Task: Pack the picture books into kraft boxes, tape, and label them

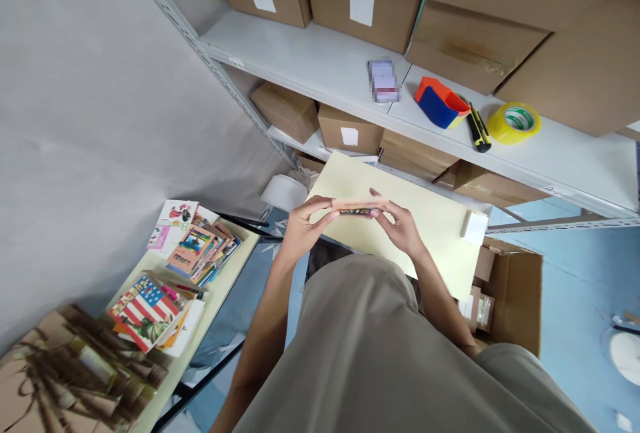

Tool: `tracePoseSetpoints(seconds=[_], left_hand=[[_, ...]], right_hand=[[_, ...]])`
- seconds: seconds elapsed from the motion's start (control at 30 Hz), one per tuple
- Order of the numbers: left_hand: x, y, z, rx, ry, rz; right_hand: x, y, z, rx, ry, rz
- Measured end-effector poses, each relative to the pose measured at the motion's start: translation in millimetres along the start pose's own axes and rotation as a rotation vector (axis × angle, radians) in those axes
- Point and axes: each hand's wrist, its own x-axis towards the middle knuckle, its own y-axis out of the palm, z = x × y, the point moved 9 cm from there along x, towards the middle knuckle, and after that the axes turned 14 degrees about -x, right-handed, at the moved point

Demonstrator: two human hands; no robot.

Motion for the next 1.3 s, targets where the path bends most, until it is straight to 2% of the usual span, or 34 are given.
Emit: tracePoseSetpoints(seconds=[0.17,0.37,0.6,0.73,0.87,1.1,1.2,1.3], left_hand=[[-9,-1.7,12,-0.061,-0.128,-0.004],[-13,1.6,13,-0.040,-0.162,0.023],[-11,-2.4,20,0.014,-0.261,-0.120],[-8,0.9,21,-0.019,-0.254,-0.080],[-7,-2.8,26,0.000,-0.229,-0.049],[-13,-10.5,63,0.004,-0.308,-0.031],[-17,-17.2,88,-0.005,-0.361,-0.039],[-12,-31.6,123,0.025,-0.424,-0.039]], right_hand=[[-4,4,-15,0.069,0.101,-0.050],[-4,-2,-13,0.074,0.141,-0.064],[-6,14,-9,0.189,0.226,0.055],[-6,12,-11,0.202,0.236,0.036],[-9,12,-25,0.228,0.284,0.003],[-14,33,-71,0.199,0.441,-0.105],[-12,54,-98,0.186,0.508,-0.095],[1,79,-127,0.165,0.535,-0.086]])
